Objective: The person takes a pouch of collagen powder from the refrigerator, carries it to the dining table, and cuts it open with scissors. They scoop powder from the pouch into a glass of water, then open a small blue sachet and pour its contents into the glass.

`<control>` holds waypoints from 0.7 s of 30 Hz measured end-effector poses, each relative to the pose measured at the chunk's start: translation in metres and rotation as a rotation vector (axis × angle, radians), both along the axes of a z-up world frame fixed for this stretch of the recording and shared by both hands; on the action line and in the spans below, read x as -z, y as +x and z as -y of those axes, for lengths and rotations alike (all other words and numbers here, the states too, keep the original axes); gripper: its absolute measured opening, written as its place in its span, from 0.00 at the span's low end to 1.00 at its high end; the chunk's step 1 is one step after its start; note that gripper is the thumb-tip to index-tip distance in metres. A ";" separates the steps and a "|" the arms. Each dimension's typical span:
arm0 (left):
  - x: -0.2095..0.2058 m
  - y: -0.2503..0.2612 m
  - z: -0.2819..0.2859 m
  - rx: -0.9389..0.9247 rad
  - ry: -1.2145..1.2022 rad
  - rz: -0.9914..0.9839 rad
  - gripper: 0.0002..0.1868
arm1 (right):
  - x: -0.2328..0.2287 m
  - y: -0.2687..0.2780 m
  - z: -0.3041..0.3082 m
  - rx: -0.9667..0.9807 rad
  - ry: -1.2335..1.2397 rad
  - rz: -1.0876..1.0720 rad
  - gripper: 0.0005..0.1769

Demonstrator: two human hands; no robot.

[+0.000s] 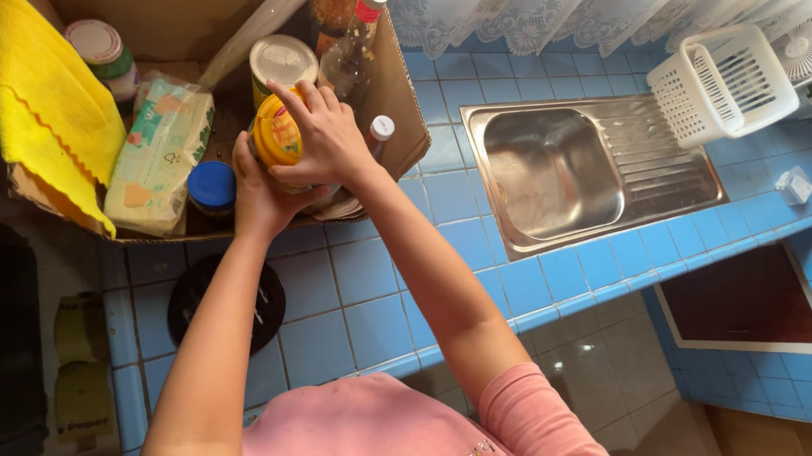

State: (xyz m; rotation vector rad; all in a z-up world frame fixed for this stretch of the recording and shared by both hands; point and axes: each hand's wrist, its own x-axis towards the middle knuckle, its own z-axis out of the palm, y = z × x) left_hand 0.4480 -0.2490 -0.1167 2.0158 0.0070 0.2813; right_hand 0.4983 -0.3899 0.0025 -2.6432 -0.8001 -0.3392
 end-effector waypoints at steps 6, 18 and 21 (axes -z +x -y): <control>0.017 0.009 -0.008 0.047 -0.008 0.167 0.74 | -0.045 -0.020 -0.001 -0.157 0.034 0.144 0.65; -0.048 0.012 -0.023 0.257 0.268 0.519 0.36 | -0.001 -0.166 0.083 -0.165 0.372 -0.664 0.58; -0.060 0.038 -0.012 0.306 0.232 0.212 0.08 | 0.018 -0.180 0.081 -0.070 0.265 -0.653 0.57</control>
